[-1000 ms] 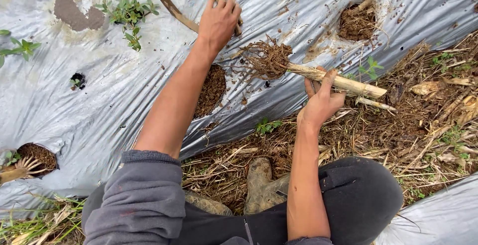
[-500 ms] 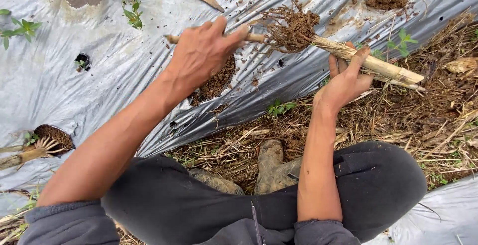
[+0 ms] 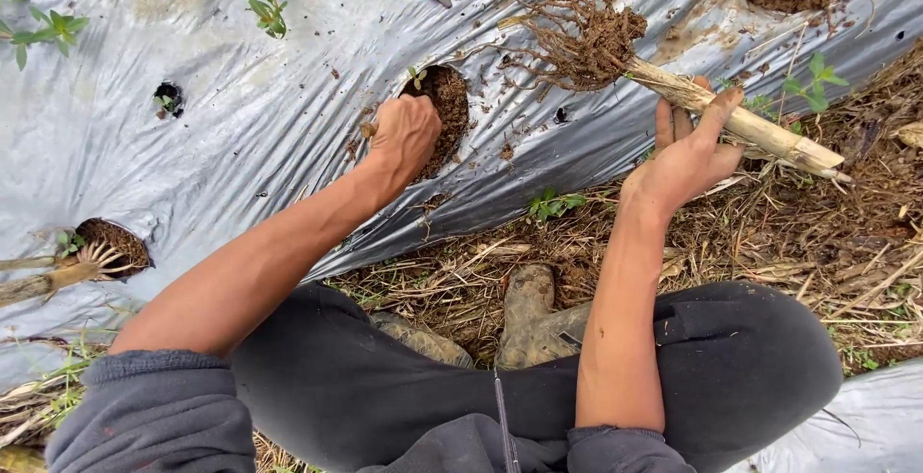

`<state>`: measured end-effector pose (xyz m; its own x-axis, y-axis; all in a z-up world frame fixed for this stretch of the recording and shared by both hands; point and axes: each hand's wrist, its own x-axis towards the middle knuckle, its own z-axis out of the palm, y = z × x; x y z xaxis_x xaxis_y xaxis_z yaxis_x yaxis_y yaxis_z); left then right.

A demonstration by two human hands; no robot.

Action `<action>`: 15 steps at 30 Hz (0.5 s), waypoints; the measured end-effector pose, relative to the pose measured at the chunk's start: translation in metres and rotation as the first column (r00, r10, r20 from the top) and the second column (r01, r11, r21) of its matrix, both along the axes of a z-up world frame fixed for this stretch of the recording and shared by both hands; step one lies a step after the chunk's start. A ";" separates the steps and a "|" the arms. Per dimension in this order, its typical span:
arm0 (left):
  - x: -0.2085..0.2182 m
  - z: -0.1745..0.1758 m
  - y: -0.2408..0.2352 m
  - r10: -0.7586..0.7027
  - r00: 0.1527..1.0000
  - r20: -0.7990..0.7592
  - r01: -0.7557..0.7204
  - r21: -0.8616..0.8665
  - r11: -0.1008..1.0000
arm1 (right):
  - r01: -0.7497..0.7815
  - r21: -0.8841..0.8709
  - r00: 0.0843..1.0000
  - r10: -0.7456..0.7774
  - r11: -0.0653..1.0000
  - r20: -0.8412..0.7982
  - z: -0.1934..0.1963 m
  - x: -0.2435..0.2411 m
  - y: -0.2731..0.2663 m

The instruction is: Harvesting cassava stems by digging them out of the ground through plastic mulch and gathering them into piles.

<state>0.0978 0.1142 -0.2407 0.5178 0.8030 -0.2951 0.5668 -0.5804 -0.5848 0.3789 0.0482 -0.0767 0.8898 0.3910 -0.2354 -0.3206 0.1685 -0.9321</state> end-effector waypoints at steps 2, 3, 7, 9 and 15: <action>-0.017 0.002 -0.009 -0.028 1.000 0.000 0.028 -0.069 0.997 | 0.006 -0.003 1.000 -0.006 1.000 0.010 0.008 -0.006 0.007; -0.023 0.001 -0.021 -0.056 0.998 0.006 0.056 -0.164 0.985 | 0.010 -0.034 1.000 -0.010 0.999 0.025 0.013 -0.007 0.004; -0.012 0.049 -0.042 0.059 0.996 0.064 -0.038 -0.292 0.956 | -0.003 -0.002 1.000 0.003 1.000 0.014 0.011 -0.006 0.006; -0.003 0.092 -0.044 0.147 0.983 0.113 -0.129 -0.153 0.980 | -0.007 -0.035 0.999 0.008 0.999 0.031 0.009 -0.007 0.003; -0.013 0.087 -0.014 0.271 0.962 0.020 -0.272 0.079 0.959 | 0.005 -0.018 1.000 -0.005 1.000 0.014 -0.007 0.000 0.007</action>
